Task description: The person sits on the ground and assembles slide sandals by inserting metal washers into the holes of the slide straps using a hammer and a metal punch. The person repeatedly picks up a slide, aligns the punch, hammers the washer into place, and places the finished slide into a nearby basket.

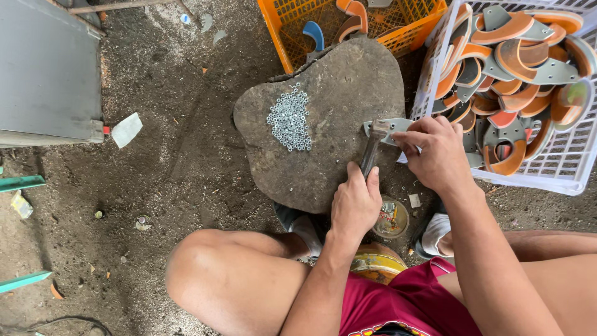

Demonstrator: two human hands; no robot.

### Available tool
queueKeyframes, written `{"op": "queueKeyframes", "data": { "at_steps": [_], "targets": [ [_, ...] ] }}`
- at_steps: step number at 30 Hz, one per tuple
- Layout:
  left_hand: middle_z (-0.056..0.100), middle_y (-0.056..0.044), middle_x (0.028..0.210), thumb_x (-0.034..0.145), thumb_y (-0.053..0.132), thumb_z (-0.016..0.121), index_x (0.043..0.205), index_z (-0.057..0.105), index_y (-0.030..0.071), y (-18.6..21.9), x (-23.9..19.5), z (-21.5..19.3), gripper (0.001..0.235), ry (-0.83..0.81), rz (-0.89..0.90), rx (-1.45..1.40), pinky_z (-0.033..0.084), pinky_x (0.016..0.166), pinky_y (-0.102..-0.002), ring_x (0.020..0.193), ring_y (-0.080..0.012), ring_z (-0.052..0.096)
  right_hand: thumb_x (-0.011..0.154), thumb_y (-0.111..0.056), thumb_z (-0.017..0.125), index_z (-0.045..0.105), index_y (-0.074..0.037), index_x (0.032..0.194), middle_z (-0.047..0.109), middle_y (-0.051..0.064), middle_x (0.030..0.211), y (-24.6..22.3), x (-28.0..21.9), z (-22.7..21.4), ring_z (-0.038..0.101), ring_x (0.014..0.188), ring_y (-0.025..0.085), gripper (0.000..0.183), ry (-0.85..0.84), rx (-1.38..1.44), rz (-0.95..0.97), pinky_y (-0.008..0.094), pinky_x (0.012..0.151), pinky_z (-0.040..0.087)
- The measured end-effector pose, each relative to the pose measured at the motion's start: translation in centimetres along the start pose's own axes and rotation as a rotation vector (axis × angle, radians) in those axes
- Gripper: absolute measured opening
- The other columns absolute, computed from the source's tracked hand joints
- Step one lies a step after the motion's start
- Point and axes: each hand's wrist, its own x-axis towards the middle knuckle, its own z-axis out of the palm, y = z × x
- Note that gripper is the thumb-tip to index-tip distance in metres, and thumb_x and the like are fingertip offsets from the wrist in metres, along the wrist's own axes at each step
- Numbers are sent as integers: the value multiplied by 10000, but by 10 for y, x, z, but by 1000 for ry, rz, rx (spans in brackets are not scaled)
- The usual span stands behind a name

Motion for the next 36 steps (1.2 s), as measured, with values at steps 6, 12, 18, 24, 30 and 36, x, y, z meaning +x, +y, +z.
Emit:
{"op": "queueKeyframes", "data": {
  "at_steps": [6, 12, 18, 24, 30, 36],
  "targets": [
    [680, -343, 764, 1054, 407, 443, 1224, 471, -57, 0, 0, 0, 495, 6, 10, 1, 545, 686, -625, 769, -548, 681, 851, -124, 782, 812, -210, 1100, 694, 13, 1005, -2, 1, -5, 594, 1013, 265, 265, 3, 50, 4, 440, 911, 432],
    [683, -303, 698, 1054, 400, 421, 1137, 471, -16, -5, 2, 1, 427, -33, 16, -43, 567, 635, -599, 714, -523, 696, 891, -127, 782, 758, -106, 1226, 696, 158, 1118, -1, 1, -21, 628, 1042, 368, 337, 136, 147, 113, 449, 929, 489],
    [666, -288, 679, 1069, 356, 468, 1098, 483, 22, 5, -4, -6, 336, 35, 138, -50, 507, 600, -625, 691, -524, 673, 900, -74, 738, 734, -99, 1247, 737, 174, 1110, -3, 3, -21, 724, 993, 337, 348, 59, 429, 296, 387, 869, 549],
    [691, -242, 732, 1063, 287, 529, 1148, 523, 18, 19, -30, -16, 282, 117, 352, -174, 496, 567, -595, 708, -501, 686, 906, -52, 729, 743, -110, 1239, 740, 159, 1087, -8, -5, -17, 708, 953, 345, 338, 74, 392, 404, 388, 843, 538],
    [681, -220, 736, 1055, 265, 544, 1147, 488, -5, 20, -37, -8, 291, 146, 482, -262, 571, 575, -521, 726, -455, 731, 872, -2, 693, 758, -112, 1230, 741, 153, 1134, -8, -7, -10, 706, 1004, 357, 380, 151, 334, 358, 405, 868, 544],
    [663, -261, 667, 1078, 255, 609, 1072, 523, 16, 29, -21, -12, 254, 30, 181, 90, 494, 570, -587, 677, -499, 668, 879, -37, 711, 755, -113, 1223, 739, 159, 1107, -10, -2, -13, 706, 986, 358, 356, 146, 360, 380, 405, 872, 545]
  ]
}}
